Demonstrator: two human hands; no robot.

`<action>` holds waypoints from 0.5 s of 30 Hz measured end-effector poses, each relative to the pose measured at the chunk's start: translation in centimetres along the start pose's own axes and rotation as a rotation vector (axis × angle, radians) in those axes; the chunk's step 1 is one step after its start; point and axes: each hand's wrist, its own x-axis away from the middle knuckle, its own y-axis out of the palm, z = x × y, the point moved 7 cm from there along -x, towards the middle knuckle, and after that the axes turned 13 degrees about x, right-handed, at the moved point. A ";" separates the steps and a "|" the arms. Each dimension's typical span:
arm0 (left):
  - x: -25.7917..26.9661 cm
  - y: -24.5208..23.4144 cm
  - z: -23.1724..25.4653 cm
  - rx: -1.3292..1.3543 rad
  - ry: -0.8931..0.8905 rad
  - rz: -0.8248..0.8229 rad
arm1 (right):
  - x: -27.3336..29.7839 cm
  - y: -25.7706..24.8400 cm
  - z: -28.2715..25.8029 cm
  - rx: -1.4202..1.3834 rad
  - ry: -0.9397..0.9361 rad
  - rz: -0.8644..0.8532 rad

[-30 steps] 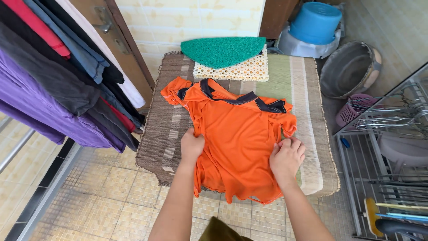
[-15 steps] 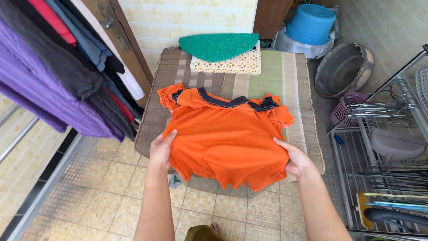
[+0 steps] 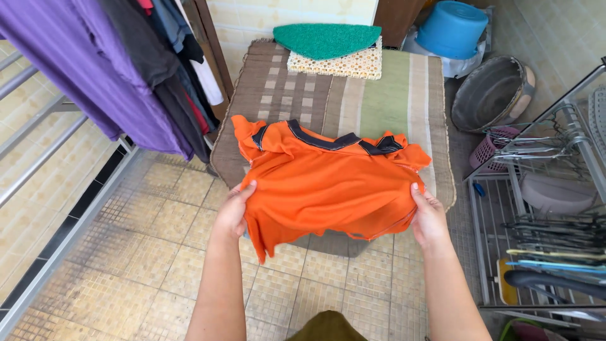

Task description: Removing shirts from hangers, folding them on a padded surface, and placing them into a laundry bin.

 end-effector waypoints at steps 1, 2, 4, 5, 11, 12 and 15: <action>0.3 -0.8 0.2 -0.001 0.000 -0.004 | 1.2 0.2 0.0 -0.002 -0.003 0.003; 0.7 -1.7 0.6 -0.041 0.033 -0.020 | 2.6 0.3 -0.2 -0.003 -0.041 0.033; 2.5 -3.0 1.8 -0.085 0.061 -0.039 | 5.3 0.5 -0.1 -0.004 -0.077 0.071; 4.0 -3.5 2.7 -0.084 0.093 -0.033 | 6.7 0.5 -0.1 0.015 -0.118 0.098; 8.1 -11.0 4.3 0.075 0.161 -0.039 | 14.9 -0.4 2.8 0.022 -0.227 0.200; 8.2 -12.5 4.4 0.154 0.167 -0.047 | 15.9 -0.8 3.7 0.001 -0.259 0.222; 7.5 -18.8 4.0 0.097 0.233 -0.019 | 18.9 -2.3 7.5 -0.014 -0.218 0.281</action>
